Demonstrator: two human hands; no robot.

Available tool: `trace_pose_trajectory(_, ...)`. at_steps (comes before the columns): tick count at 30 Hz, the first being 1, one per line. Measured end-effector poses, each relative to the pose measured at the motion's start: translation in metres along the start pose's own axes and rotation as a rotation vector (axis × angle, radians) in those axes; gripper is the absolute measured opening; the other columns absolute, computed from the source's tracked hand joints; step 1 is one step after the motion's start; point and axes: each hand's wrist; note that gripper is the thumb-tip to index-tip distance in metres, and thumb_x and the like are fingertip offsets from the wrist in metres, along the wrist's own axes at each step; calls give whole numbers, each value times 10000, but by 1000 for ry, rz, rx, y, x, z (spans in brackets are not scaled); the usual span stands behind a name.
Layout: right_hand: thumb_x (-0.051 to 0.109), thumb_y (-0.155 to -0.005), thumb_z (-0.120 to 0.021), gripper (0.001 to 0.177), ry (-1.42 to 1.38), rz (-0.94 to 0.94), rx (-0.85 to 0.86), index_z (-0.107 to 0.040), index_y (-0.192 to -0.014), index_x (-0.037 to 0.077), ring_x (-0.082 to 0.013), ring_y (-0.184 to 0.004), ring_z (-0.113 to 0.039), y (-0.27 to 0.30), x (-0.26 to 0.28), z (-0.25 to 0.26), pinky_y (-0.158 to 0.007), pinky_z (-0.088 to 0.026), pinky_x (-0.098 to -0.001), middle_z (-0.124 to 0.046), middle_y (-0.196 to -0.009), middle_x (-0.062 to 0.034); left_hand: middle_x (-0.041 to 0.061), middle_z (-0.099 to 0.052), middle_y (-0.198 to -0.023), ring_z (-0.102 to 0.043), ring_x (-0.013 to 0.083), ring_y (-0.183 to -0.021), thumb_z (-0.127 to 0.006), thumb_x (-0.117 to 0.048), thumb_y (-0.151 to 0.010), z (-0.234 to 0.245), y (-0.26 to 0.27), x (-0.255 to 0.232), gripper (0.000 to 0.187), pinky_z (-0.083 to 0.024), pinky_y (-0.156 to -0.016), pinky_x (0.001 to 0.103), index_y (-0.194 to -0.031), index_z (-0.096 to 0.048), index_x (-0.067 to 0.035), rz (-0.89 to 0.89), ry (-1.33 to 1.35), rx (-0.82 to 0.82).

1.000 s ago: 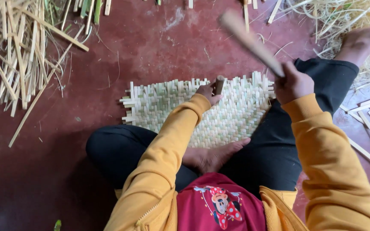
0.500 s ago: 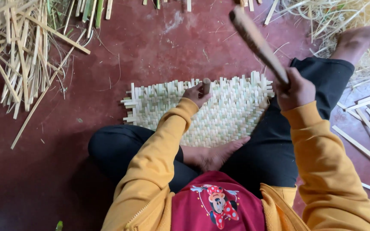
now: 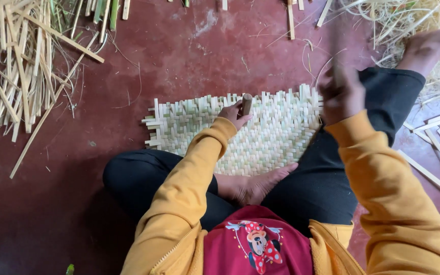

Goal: Using a wooden mallet to tap and tighten the weave of a bamboo mat.

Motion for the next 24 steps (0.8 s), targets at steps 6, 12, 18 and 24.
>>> trace_pose_trajectory(6, 204, -921, -603, 105, 937, -1, 478, -594, -1008, 147, -339, -724, -684, 52, -11, 5, -594, -531, -418, -714, -858, -38, 41, -780, -981, -737, 230, -885, -729, -235, -860, 28, 25, -32, 338, -560, -817, 339, -1174, -650, -135, 88, 153, 72)
trace_pose_trajectory(12, 28, -1016, -737, 123, 645, 79, 104, -659, -1106, 1, -311, -580, -589, 32, -7, 50, -561, -475, -407, -648, -764, -129, 65, -787, -1009, -756, 215, -957, -727, -394, -795, 11, -2, -71, 469, -563, -929, 310, -1152, -682, -92, 135, 362, 90)
trace_pose_trajectory(18, -85, -1020, -738, 212, 545, 120, 92, -624, -1199, -73, -303, -614, -524, 3, 21, 87, -605, -445, -411, -610, -830, -167, 102, -769, -969, -726, 296, -829, -730, -403, -834, -42, -45, -58, 460, -567, -804, 377, -1196, -667, -126, -80, 0, 26)
trace_pose_trajectory(24, -182, -1046, -766, 247, 457, 103, 61, -592, -1197, -95, -271, -674, -530, -11, 24, 98, -635, -447, -395, -612, -890, -158, 96, -757, -1050, -724, 279, -887, -739, -349, -839, -43, -50, -62, 473, -561, -854, 367, -1254, -647, -143, -33, -54, 89)
Point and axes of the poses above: each hand's wrist, its own y-axis away from the middle knuckle, its own z-axis out of the back of the hand, x = y × z
